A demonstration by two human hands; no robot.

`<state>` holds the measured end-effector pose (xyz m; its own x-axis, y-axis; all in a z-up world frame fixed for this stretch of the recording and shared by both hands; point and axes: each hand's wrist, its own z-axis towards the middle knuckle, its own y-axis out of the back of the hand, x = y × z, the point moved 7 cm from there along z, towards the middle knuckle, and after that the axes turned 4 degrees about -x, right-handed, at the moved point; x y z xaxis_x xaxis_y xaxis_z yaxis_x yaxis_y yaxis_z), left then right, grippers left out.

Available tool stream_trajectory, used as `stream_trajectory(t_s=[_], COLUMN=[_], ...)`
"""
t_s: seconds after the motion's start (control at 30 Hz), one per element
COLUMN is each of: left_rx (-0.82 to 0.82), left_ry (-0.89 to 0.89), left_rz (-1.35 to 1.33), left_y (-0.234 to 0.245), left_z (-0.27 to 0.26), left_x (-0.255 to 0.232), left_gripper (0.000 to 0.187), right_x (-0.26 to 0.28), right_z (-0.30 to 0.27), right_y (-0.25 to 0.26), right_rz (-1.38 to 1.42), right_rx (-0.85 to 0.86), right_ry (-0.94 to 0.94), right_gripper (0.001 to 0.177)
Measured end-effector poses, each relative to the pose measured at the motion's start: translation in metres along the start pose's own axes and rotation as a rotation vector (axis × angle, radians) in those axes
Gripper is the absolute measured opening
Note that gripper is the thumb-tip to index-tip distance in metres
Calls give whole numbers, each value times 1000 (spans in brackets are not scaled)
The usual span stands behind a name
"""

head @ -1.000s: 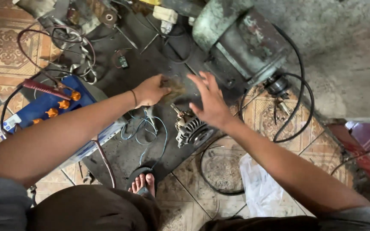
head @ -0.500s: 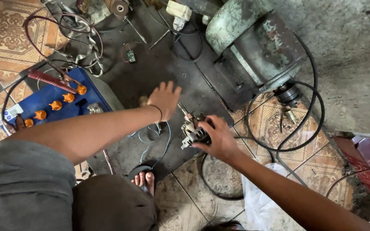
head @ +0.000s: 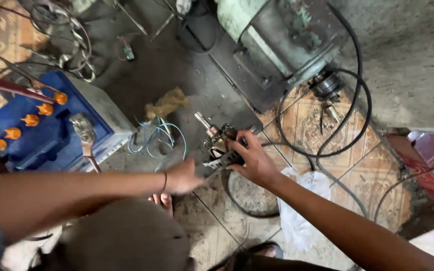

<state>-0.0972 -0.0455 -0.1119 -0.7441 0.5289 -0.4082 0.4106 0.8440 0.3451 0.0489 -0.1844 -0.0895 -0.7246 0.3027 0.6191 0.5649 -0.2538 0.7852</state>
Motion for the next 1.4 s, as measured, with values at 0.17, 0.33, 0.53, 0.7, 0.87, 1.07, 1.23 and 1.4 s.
stream_trajectory(t_s=[0.17, 0.33, 0.53, 0.7, 0.87, 1.07, 1.23, 1.4], left_rx=[-32, -99, -327, -447, -480, -442, -525, -470], left_ry=[32, -44, -214, -93, -220, -232, -349, -309], left_rz=[-222, -295, -721, -716, -417, -370, -412, -451], left_y=[4, -8, -17, -36, -20, -18, -14, -11], left_z=[-19, 31, 2, 27, 33, 33, 24, 34], left_x=[-35, -18, -18, 10, -3, -5, -25, -30], left_gripper=[97, 70, 64, 92, 88, 98, 80, 89], right_x=[-7, -16, 2, -12, -1, -15, -11, -15], right_z=[16, 12, 22, 22, 32, 31, 34, 44], right_y=[0, -6, 11, 2, 9, -8, -15, 0], right_rz=[38, -48, -47, -70, -47, -92, -147, -134], right_rx=[22, 74, 138, 141, 94, 176, 297, 268], right_ry=[21, 45, -29, -12, 2, -113, -71, -25], right_gripper=[62, 66, 58, 61, 60, 64, 58, 61])
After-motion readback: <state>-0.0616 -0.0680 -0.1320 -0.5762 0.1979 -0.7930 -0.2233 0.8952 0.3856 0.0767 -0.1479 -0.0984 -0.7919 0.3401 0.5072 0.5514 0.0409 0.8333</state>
